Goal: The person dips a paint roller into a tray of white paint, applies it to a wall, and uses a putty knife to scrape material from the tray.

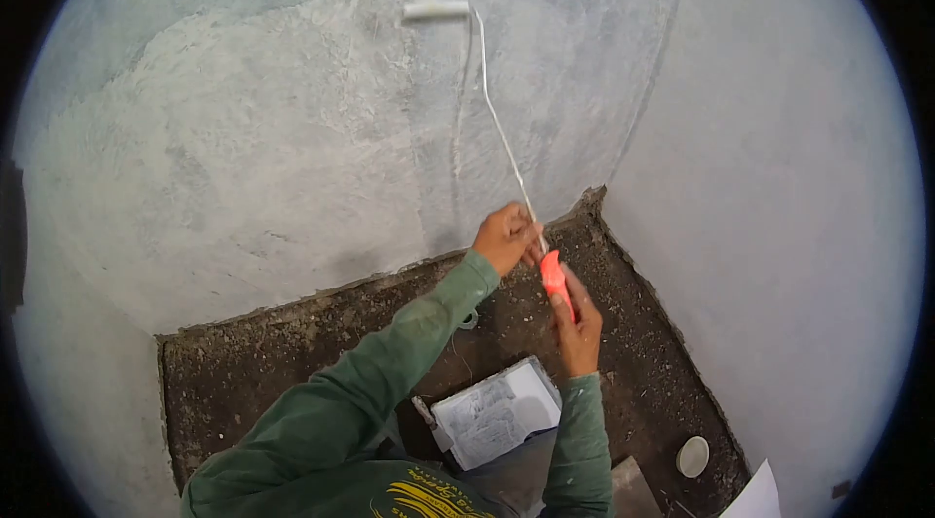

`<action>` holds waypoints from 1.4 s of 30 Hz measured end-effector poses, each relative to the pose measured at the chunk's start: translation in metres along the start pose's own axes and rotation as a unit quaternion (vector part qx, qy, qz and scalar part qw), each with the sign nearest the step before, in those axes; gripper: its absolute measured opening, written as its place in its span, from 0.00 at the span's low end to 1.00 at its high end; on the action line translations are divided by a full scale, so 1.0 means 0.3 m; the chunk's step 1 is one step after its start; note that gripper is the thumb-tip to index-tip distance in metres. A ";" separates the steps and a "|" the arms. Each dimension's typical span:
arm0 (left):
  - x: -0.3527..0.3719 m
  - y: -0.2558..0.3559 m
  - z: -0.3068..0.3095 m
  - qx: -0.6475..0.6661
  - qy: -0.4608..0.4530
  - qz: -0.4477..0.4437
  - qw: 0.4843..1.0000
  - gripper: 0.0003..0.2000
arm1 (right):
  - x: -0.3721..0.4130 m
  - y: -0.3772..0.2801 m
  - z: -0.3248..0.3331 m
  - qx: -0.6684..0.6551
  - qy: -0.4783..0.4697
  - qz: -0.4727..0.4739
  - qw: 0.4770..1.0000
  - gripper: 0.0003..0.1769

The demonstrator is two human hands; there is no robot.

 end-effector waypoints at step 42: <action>0.452 -0.855 0.049 0.045 0.037 0.300 0.952 0.06 | 0.402 0.467 0.202 0.153 -0.077 -0.172 0.970 0.24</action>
Point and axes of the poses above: each hand's wrist, its own x-axis away from the middle knuckle, its own z-axis out of the back of the hand, y = z × x, the point moved 10 cm from there along -x, towards the middle knuckle, and after that the axes turned 15 degrees about y, right-handed, at the moved point
